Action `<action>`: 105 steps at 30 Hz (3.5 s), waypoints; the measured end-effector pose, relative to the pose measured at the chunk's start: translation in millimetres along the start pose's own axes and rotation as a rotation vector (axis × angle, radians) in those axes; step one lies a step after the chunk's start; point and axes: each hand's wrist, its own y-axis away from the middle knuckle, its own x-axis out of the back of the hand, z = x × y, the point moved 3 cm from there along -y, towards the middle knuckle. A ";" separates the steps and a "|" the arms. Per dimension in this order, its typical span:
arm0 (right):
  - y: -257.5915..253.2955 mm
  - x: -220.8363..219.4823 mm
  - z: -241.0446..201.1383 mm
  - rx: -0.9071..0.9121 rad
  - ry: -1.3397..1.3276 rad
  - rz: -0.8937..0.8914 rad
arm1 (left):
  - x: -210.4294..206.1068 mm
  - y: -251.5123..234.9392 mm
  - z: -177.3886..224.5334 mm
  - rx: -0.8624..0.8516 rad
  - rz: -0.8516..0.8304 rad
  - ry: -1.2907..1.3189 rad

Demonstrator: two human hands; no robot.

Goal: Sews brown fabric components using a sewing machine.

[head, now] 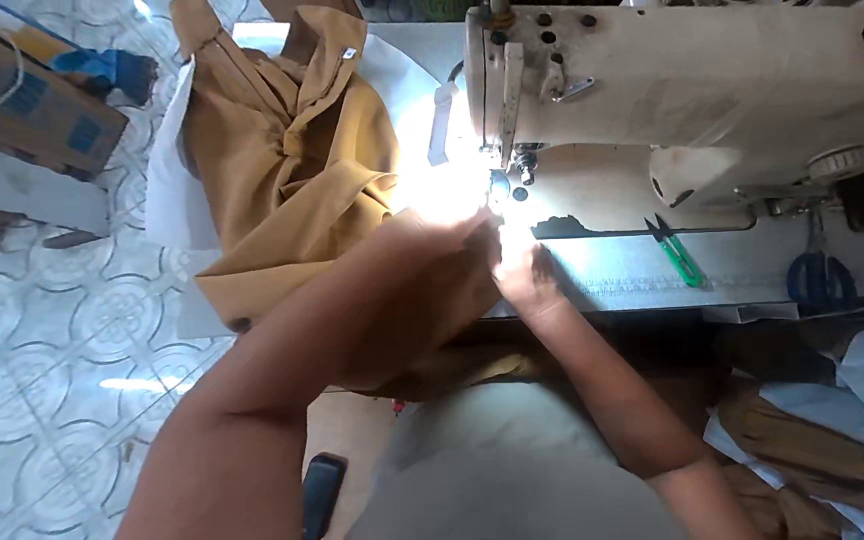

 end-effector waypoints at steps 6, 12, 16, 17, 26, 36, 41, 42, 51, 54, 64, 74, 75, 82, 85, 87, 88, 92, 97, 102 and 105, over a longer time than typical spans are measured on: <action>-1.7 -15.5 9.2 0.092 0.006 0.092 | -7.5 19.7 -33.0 -0.187 0.234 0.415; -2.3 -14.9 3.2 0.293 0.106 0.169 | -16.9 25.5 -42.2 -0.192 0.281 0.421; -4.1 -16.7 5.0 0.265 0.133 0.175 | -23.5 23.4 -42.1 -0.263 0.408 0.353; -5.1 -16.7 5.5 0.253 0.144 0.173 | -25.0 22.4 -41.7 -0.279 0.451 0.340; -14.3 -9.3 14.8 0.111 0.112 0.120 | -34.1 13.4 -33.1 -0.092 0.508 0.511; 9.0 6.1 12.7 0.031 -0.012 0.058 | -25.0 17.8 -29.2 -0.084 0.575 0.350; 14.0 2.0 8.0 0.105 0.143 0.005 | -21.4 20.9 -39.6 -0.077 0.371 0.301; 14.4 1.6 6.9 0.117 0.182 -0.019 | -17.7 23.0 -39.9 -0.075 0.336 0.247; 17.9 2.2 7.5 0.180 0.242 -0.019 | -18.7 17.0 -32.4 0.021 0.353 0.228; 19.3 2.3 11.1 0.157 0.172 0.002 | -20.9 17.0 -35.9 0.020 0.332 0.212; 19.5 2.2 17.0 0.159 0.012 0.027 | -11.6 18.9 -38.4 0.150 0.173 0.439; 12.9 2.8 18.0 0.248 0.047 0.012 | -18.3 15.4 -41.2 0.230 0.190 0.446; 12.4 2.3 17.9 0.254 0.068 -0.005 | -17.7 16.0 -40.4 0.242 0.205 0.442; 15.5 -0.9 19.1 0.339 0.198 -0.068 | -11.1 25.3 -3.4 0.174 0.345 -0.060; 18.8 -0.7 19.4 0.378 0.283 -0.077 | -35.7 33.9 26.1 0.337 0.276 -0.141; 18.9 1.9 16.4 0.399 0.315 -0.068 | -32.4 40.1 59.4 0.474 0.154 -0.103; 18.6 2.4 15.9 0.409 0.322 -0.060 | -33.7 41.8 66.0 0.512 0.162 -0.072; 13.0 0.1 16.9 0.387 0.327 -0.064 | -45.4 41.8 44.0 0.445 0.364 -0.004; -1.0 -7.3 18.4 0.298 0.276 -0.054 | -32.8 26.3 13.9 0.338 0.468 0.048; -13.2 -12.8 22.5 0.158 0.174 -0.131 | -24.4 6.1 -7.6 0.333 0.324 0.079; -23.8 -9.2 13.5 -0.008 0.238 -0.351 | -19.6 0.2 -12.8 0.315 0.251 0.085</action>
